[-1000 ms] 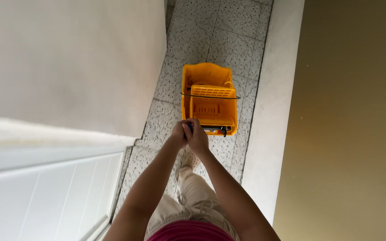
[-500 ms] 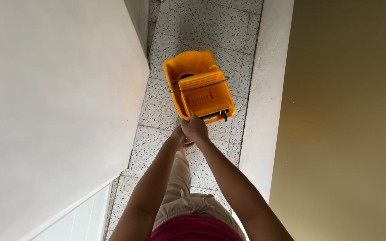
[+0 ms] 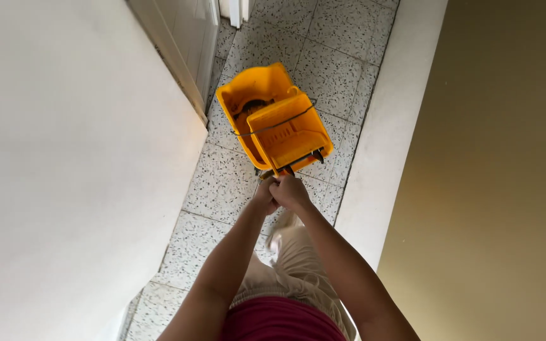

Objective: The person carries a yellow mop bucket and a mop from an outdoor area into a bathroom. They fill a smaller bucket with water from a tap, pour it into the mop bucket, and then return to the outdoor area. The person then brings the mop and bucket back into the bathroom, refills the smaller bucket, and pours it into the mop bucket again before leaving the bathroom.

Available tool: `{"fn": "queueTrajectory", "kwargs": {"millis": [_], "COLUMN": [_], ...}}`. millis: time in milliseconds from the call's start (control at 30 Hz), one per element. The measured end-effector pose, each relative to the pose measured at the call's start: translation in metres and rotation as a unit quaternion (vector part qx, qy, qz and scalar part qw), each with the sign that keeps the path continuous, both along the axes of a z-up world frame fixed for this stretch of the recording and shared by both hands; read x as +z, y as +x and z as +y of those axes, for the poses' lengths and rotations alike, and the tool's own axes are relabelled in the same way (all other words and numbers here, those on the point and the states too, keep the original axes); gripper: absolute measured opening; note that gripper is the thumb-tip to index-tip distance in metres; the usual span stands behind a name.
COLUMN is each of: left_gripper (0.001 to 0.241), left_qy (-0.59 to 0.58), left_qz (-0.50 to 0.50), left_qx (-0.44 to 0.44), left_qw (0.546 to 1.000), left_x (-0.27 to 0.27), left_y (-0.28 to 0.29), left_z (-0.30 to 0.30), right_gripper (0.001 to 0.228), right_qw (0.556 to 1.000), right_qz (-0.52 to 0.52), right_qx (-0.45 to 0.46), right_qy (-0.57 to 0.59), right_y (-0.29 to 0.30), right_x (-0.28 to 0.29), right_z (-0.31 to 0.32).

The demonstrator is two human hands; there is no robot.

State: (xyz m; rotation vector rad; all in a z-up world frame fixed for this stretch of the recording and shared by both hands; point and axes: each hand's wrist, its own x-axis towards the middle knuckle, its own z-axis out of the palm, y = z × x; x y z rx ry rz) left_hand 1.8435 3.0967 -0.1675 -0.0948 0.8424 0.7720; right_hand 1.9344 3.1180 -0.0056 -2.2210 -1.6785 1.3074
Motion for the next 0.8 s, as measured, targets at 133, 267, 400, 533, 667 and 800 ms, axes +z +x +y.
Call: {"fn": "queueTrajectory", "kwargs": {"millis": [133, 267, 400, 533, 667, 800], "left_gripper": [0.039, 0.038, 0.041, 0.037, 0.041, 0.042], "left_qy": [0.003, 0.020, -0.002, -0.021, 0.029, -0.046], "left_qz": [-0.041, -0.044, -0.028, -0.026, -0.086, -0.061], "left_qx": [0.055, 0.096, 0.176, 0.208, 0.262, 0.274], "left_qw": [0.998, 0.994, 0.984, 0.978, 0.961, 0.959], "left_x": [-0.024, -0.043, -0.040, -0.022, -0.037, -0.028], "left_y": [0.019, 0.044, 0.064, 0.082, 0.114, 0.128], "left_z": [0.057, 0.116, 0.178, 0.215, 0.256, 0.294], "right_gripper": [0.037, 0.037, 0.035, 0.034, 0.033, 0.031], "right_qw": [0.996, 0.987, 0.976, 0.964, 0.941, 0.941], "right_qz": [-0.009, 0.005, 0.003, -0.017, -0.028, -0.019], "right_qx": [0.086, 0.152, 0.203, 0.259, 0.332, 0.330], "right_qy": [0.035, 0.061, 0.085, 0.058, 0.065, 0.069], "right_y": [0.021, 0.045, 0.060, 0.078, 0.097, 0.111], "right_x": [0.017, 0.012, -0.001, 0.003, 0.007, 0.007], "right_z": [0.065, 0.132, 0.203, 0.256, 0.308, 0.340]}}
